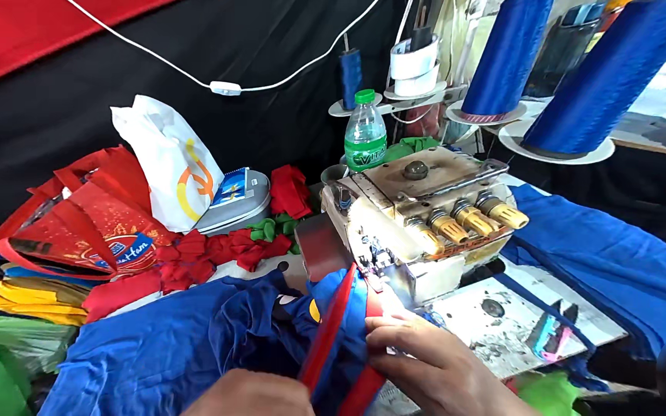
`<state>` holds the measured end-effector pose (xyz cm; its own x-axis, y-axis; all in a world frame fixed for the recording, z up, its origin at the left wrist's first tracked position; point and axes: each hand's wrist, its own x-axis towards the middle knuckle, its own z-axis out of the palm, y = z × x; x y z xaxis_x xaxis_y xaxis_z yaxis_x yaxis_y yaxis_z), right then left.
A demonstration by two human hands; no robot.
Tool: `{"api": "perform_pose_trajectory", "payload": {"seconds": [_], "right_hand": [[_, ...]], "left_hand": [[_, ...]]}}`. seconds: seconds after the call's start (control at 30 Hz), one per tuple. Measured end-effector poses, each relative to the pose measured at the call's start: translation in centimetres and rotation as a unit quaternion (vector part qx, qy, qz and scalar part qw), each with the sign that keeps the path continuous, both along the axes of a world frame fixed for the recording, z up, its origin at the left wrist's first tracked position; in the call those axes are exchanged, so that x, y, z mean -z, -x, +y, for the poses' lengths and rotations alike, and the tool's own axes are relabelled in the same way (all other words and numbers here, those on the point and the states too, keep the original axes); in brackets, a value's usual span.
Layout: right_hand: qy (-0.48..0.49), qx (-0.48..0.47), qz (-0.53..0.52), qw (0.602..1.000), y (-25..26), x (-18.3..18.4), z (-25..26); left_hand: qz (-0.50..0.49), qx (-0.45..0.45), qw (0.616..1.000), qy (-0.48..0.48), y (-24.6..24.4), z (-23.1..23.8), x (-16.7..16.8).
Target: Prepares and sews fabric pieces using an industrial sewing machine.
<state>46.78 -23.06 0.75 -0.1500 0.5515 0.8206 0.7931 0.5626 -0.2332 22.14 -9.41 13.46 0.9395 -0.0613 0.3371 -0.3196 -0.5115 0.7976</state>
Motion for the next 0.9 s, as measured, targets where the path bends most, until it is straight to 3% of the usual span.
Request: {"api": "perform_pose_trajectory", "payload": {"seconds": [0.13, 0.3, 0.4, 0.5, 0.9], "right_hand": [[-0.025, -0.04, 0.029, 0.998, -1.2, 2.4, -0.5], [-0.052, -0.064, 0.077, 0.994, -2.7, 3.1, -1.8], [-0.02, -0.038, 0.095, 0.995, -3.8, 4.4, -3.3], [-0.016, -0.015, 0.095, 0.995, -4.0, 5.7, -3.5], [-0.044, 0.086, 0.045, 0.994, -4.0, 3.3, -0.1]], "left_hand": [[-0.002, -0.099, 0.984, -0.149, -4.7, -0.5, 3.4], [-0.035, -0.293, 0.894, -0.337, -8.7, -4.3, 8.2], [0.028, -0.361, 0.873, -0.327, -8.8, -8.1, 8.5], [0.026, -0.412, 0.857, -0.309, -8.8, -9.4, 10.1], [-0.063, -0.449, 0.866, -0.21, -9.6, -5.0, 10.9]]}}
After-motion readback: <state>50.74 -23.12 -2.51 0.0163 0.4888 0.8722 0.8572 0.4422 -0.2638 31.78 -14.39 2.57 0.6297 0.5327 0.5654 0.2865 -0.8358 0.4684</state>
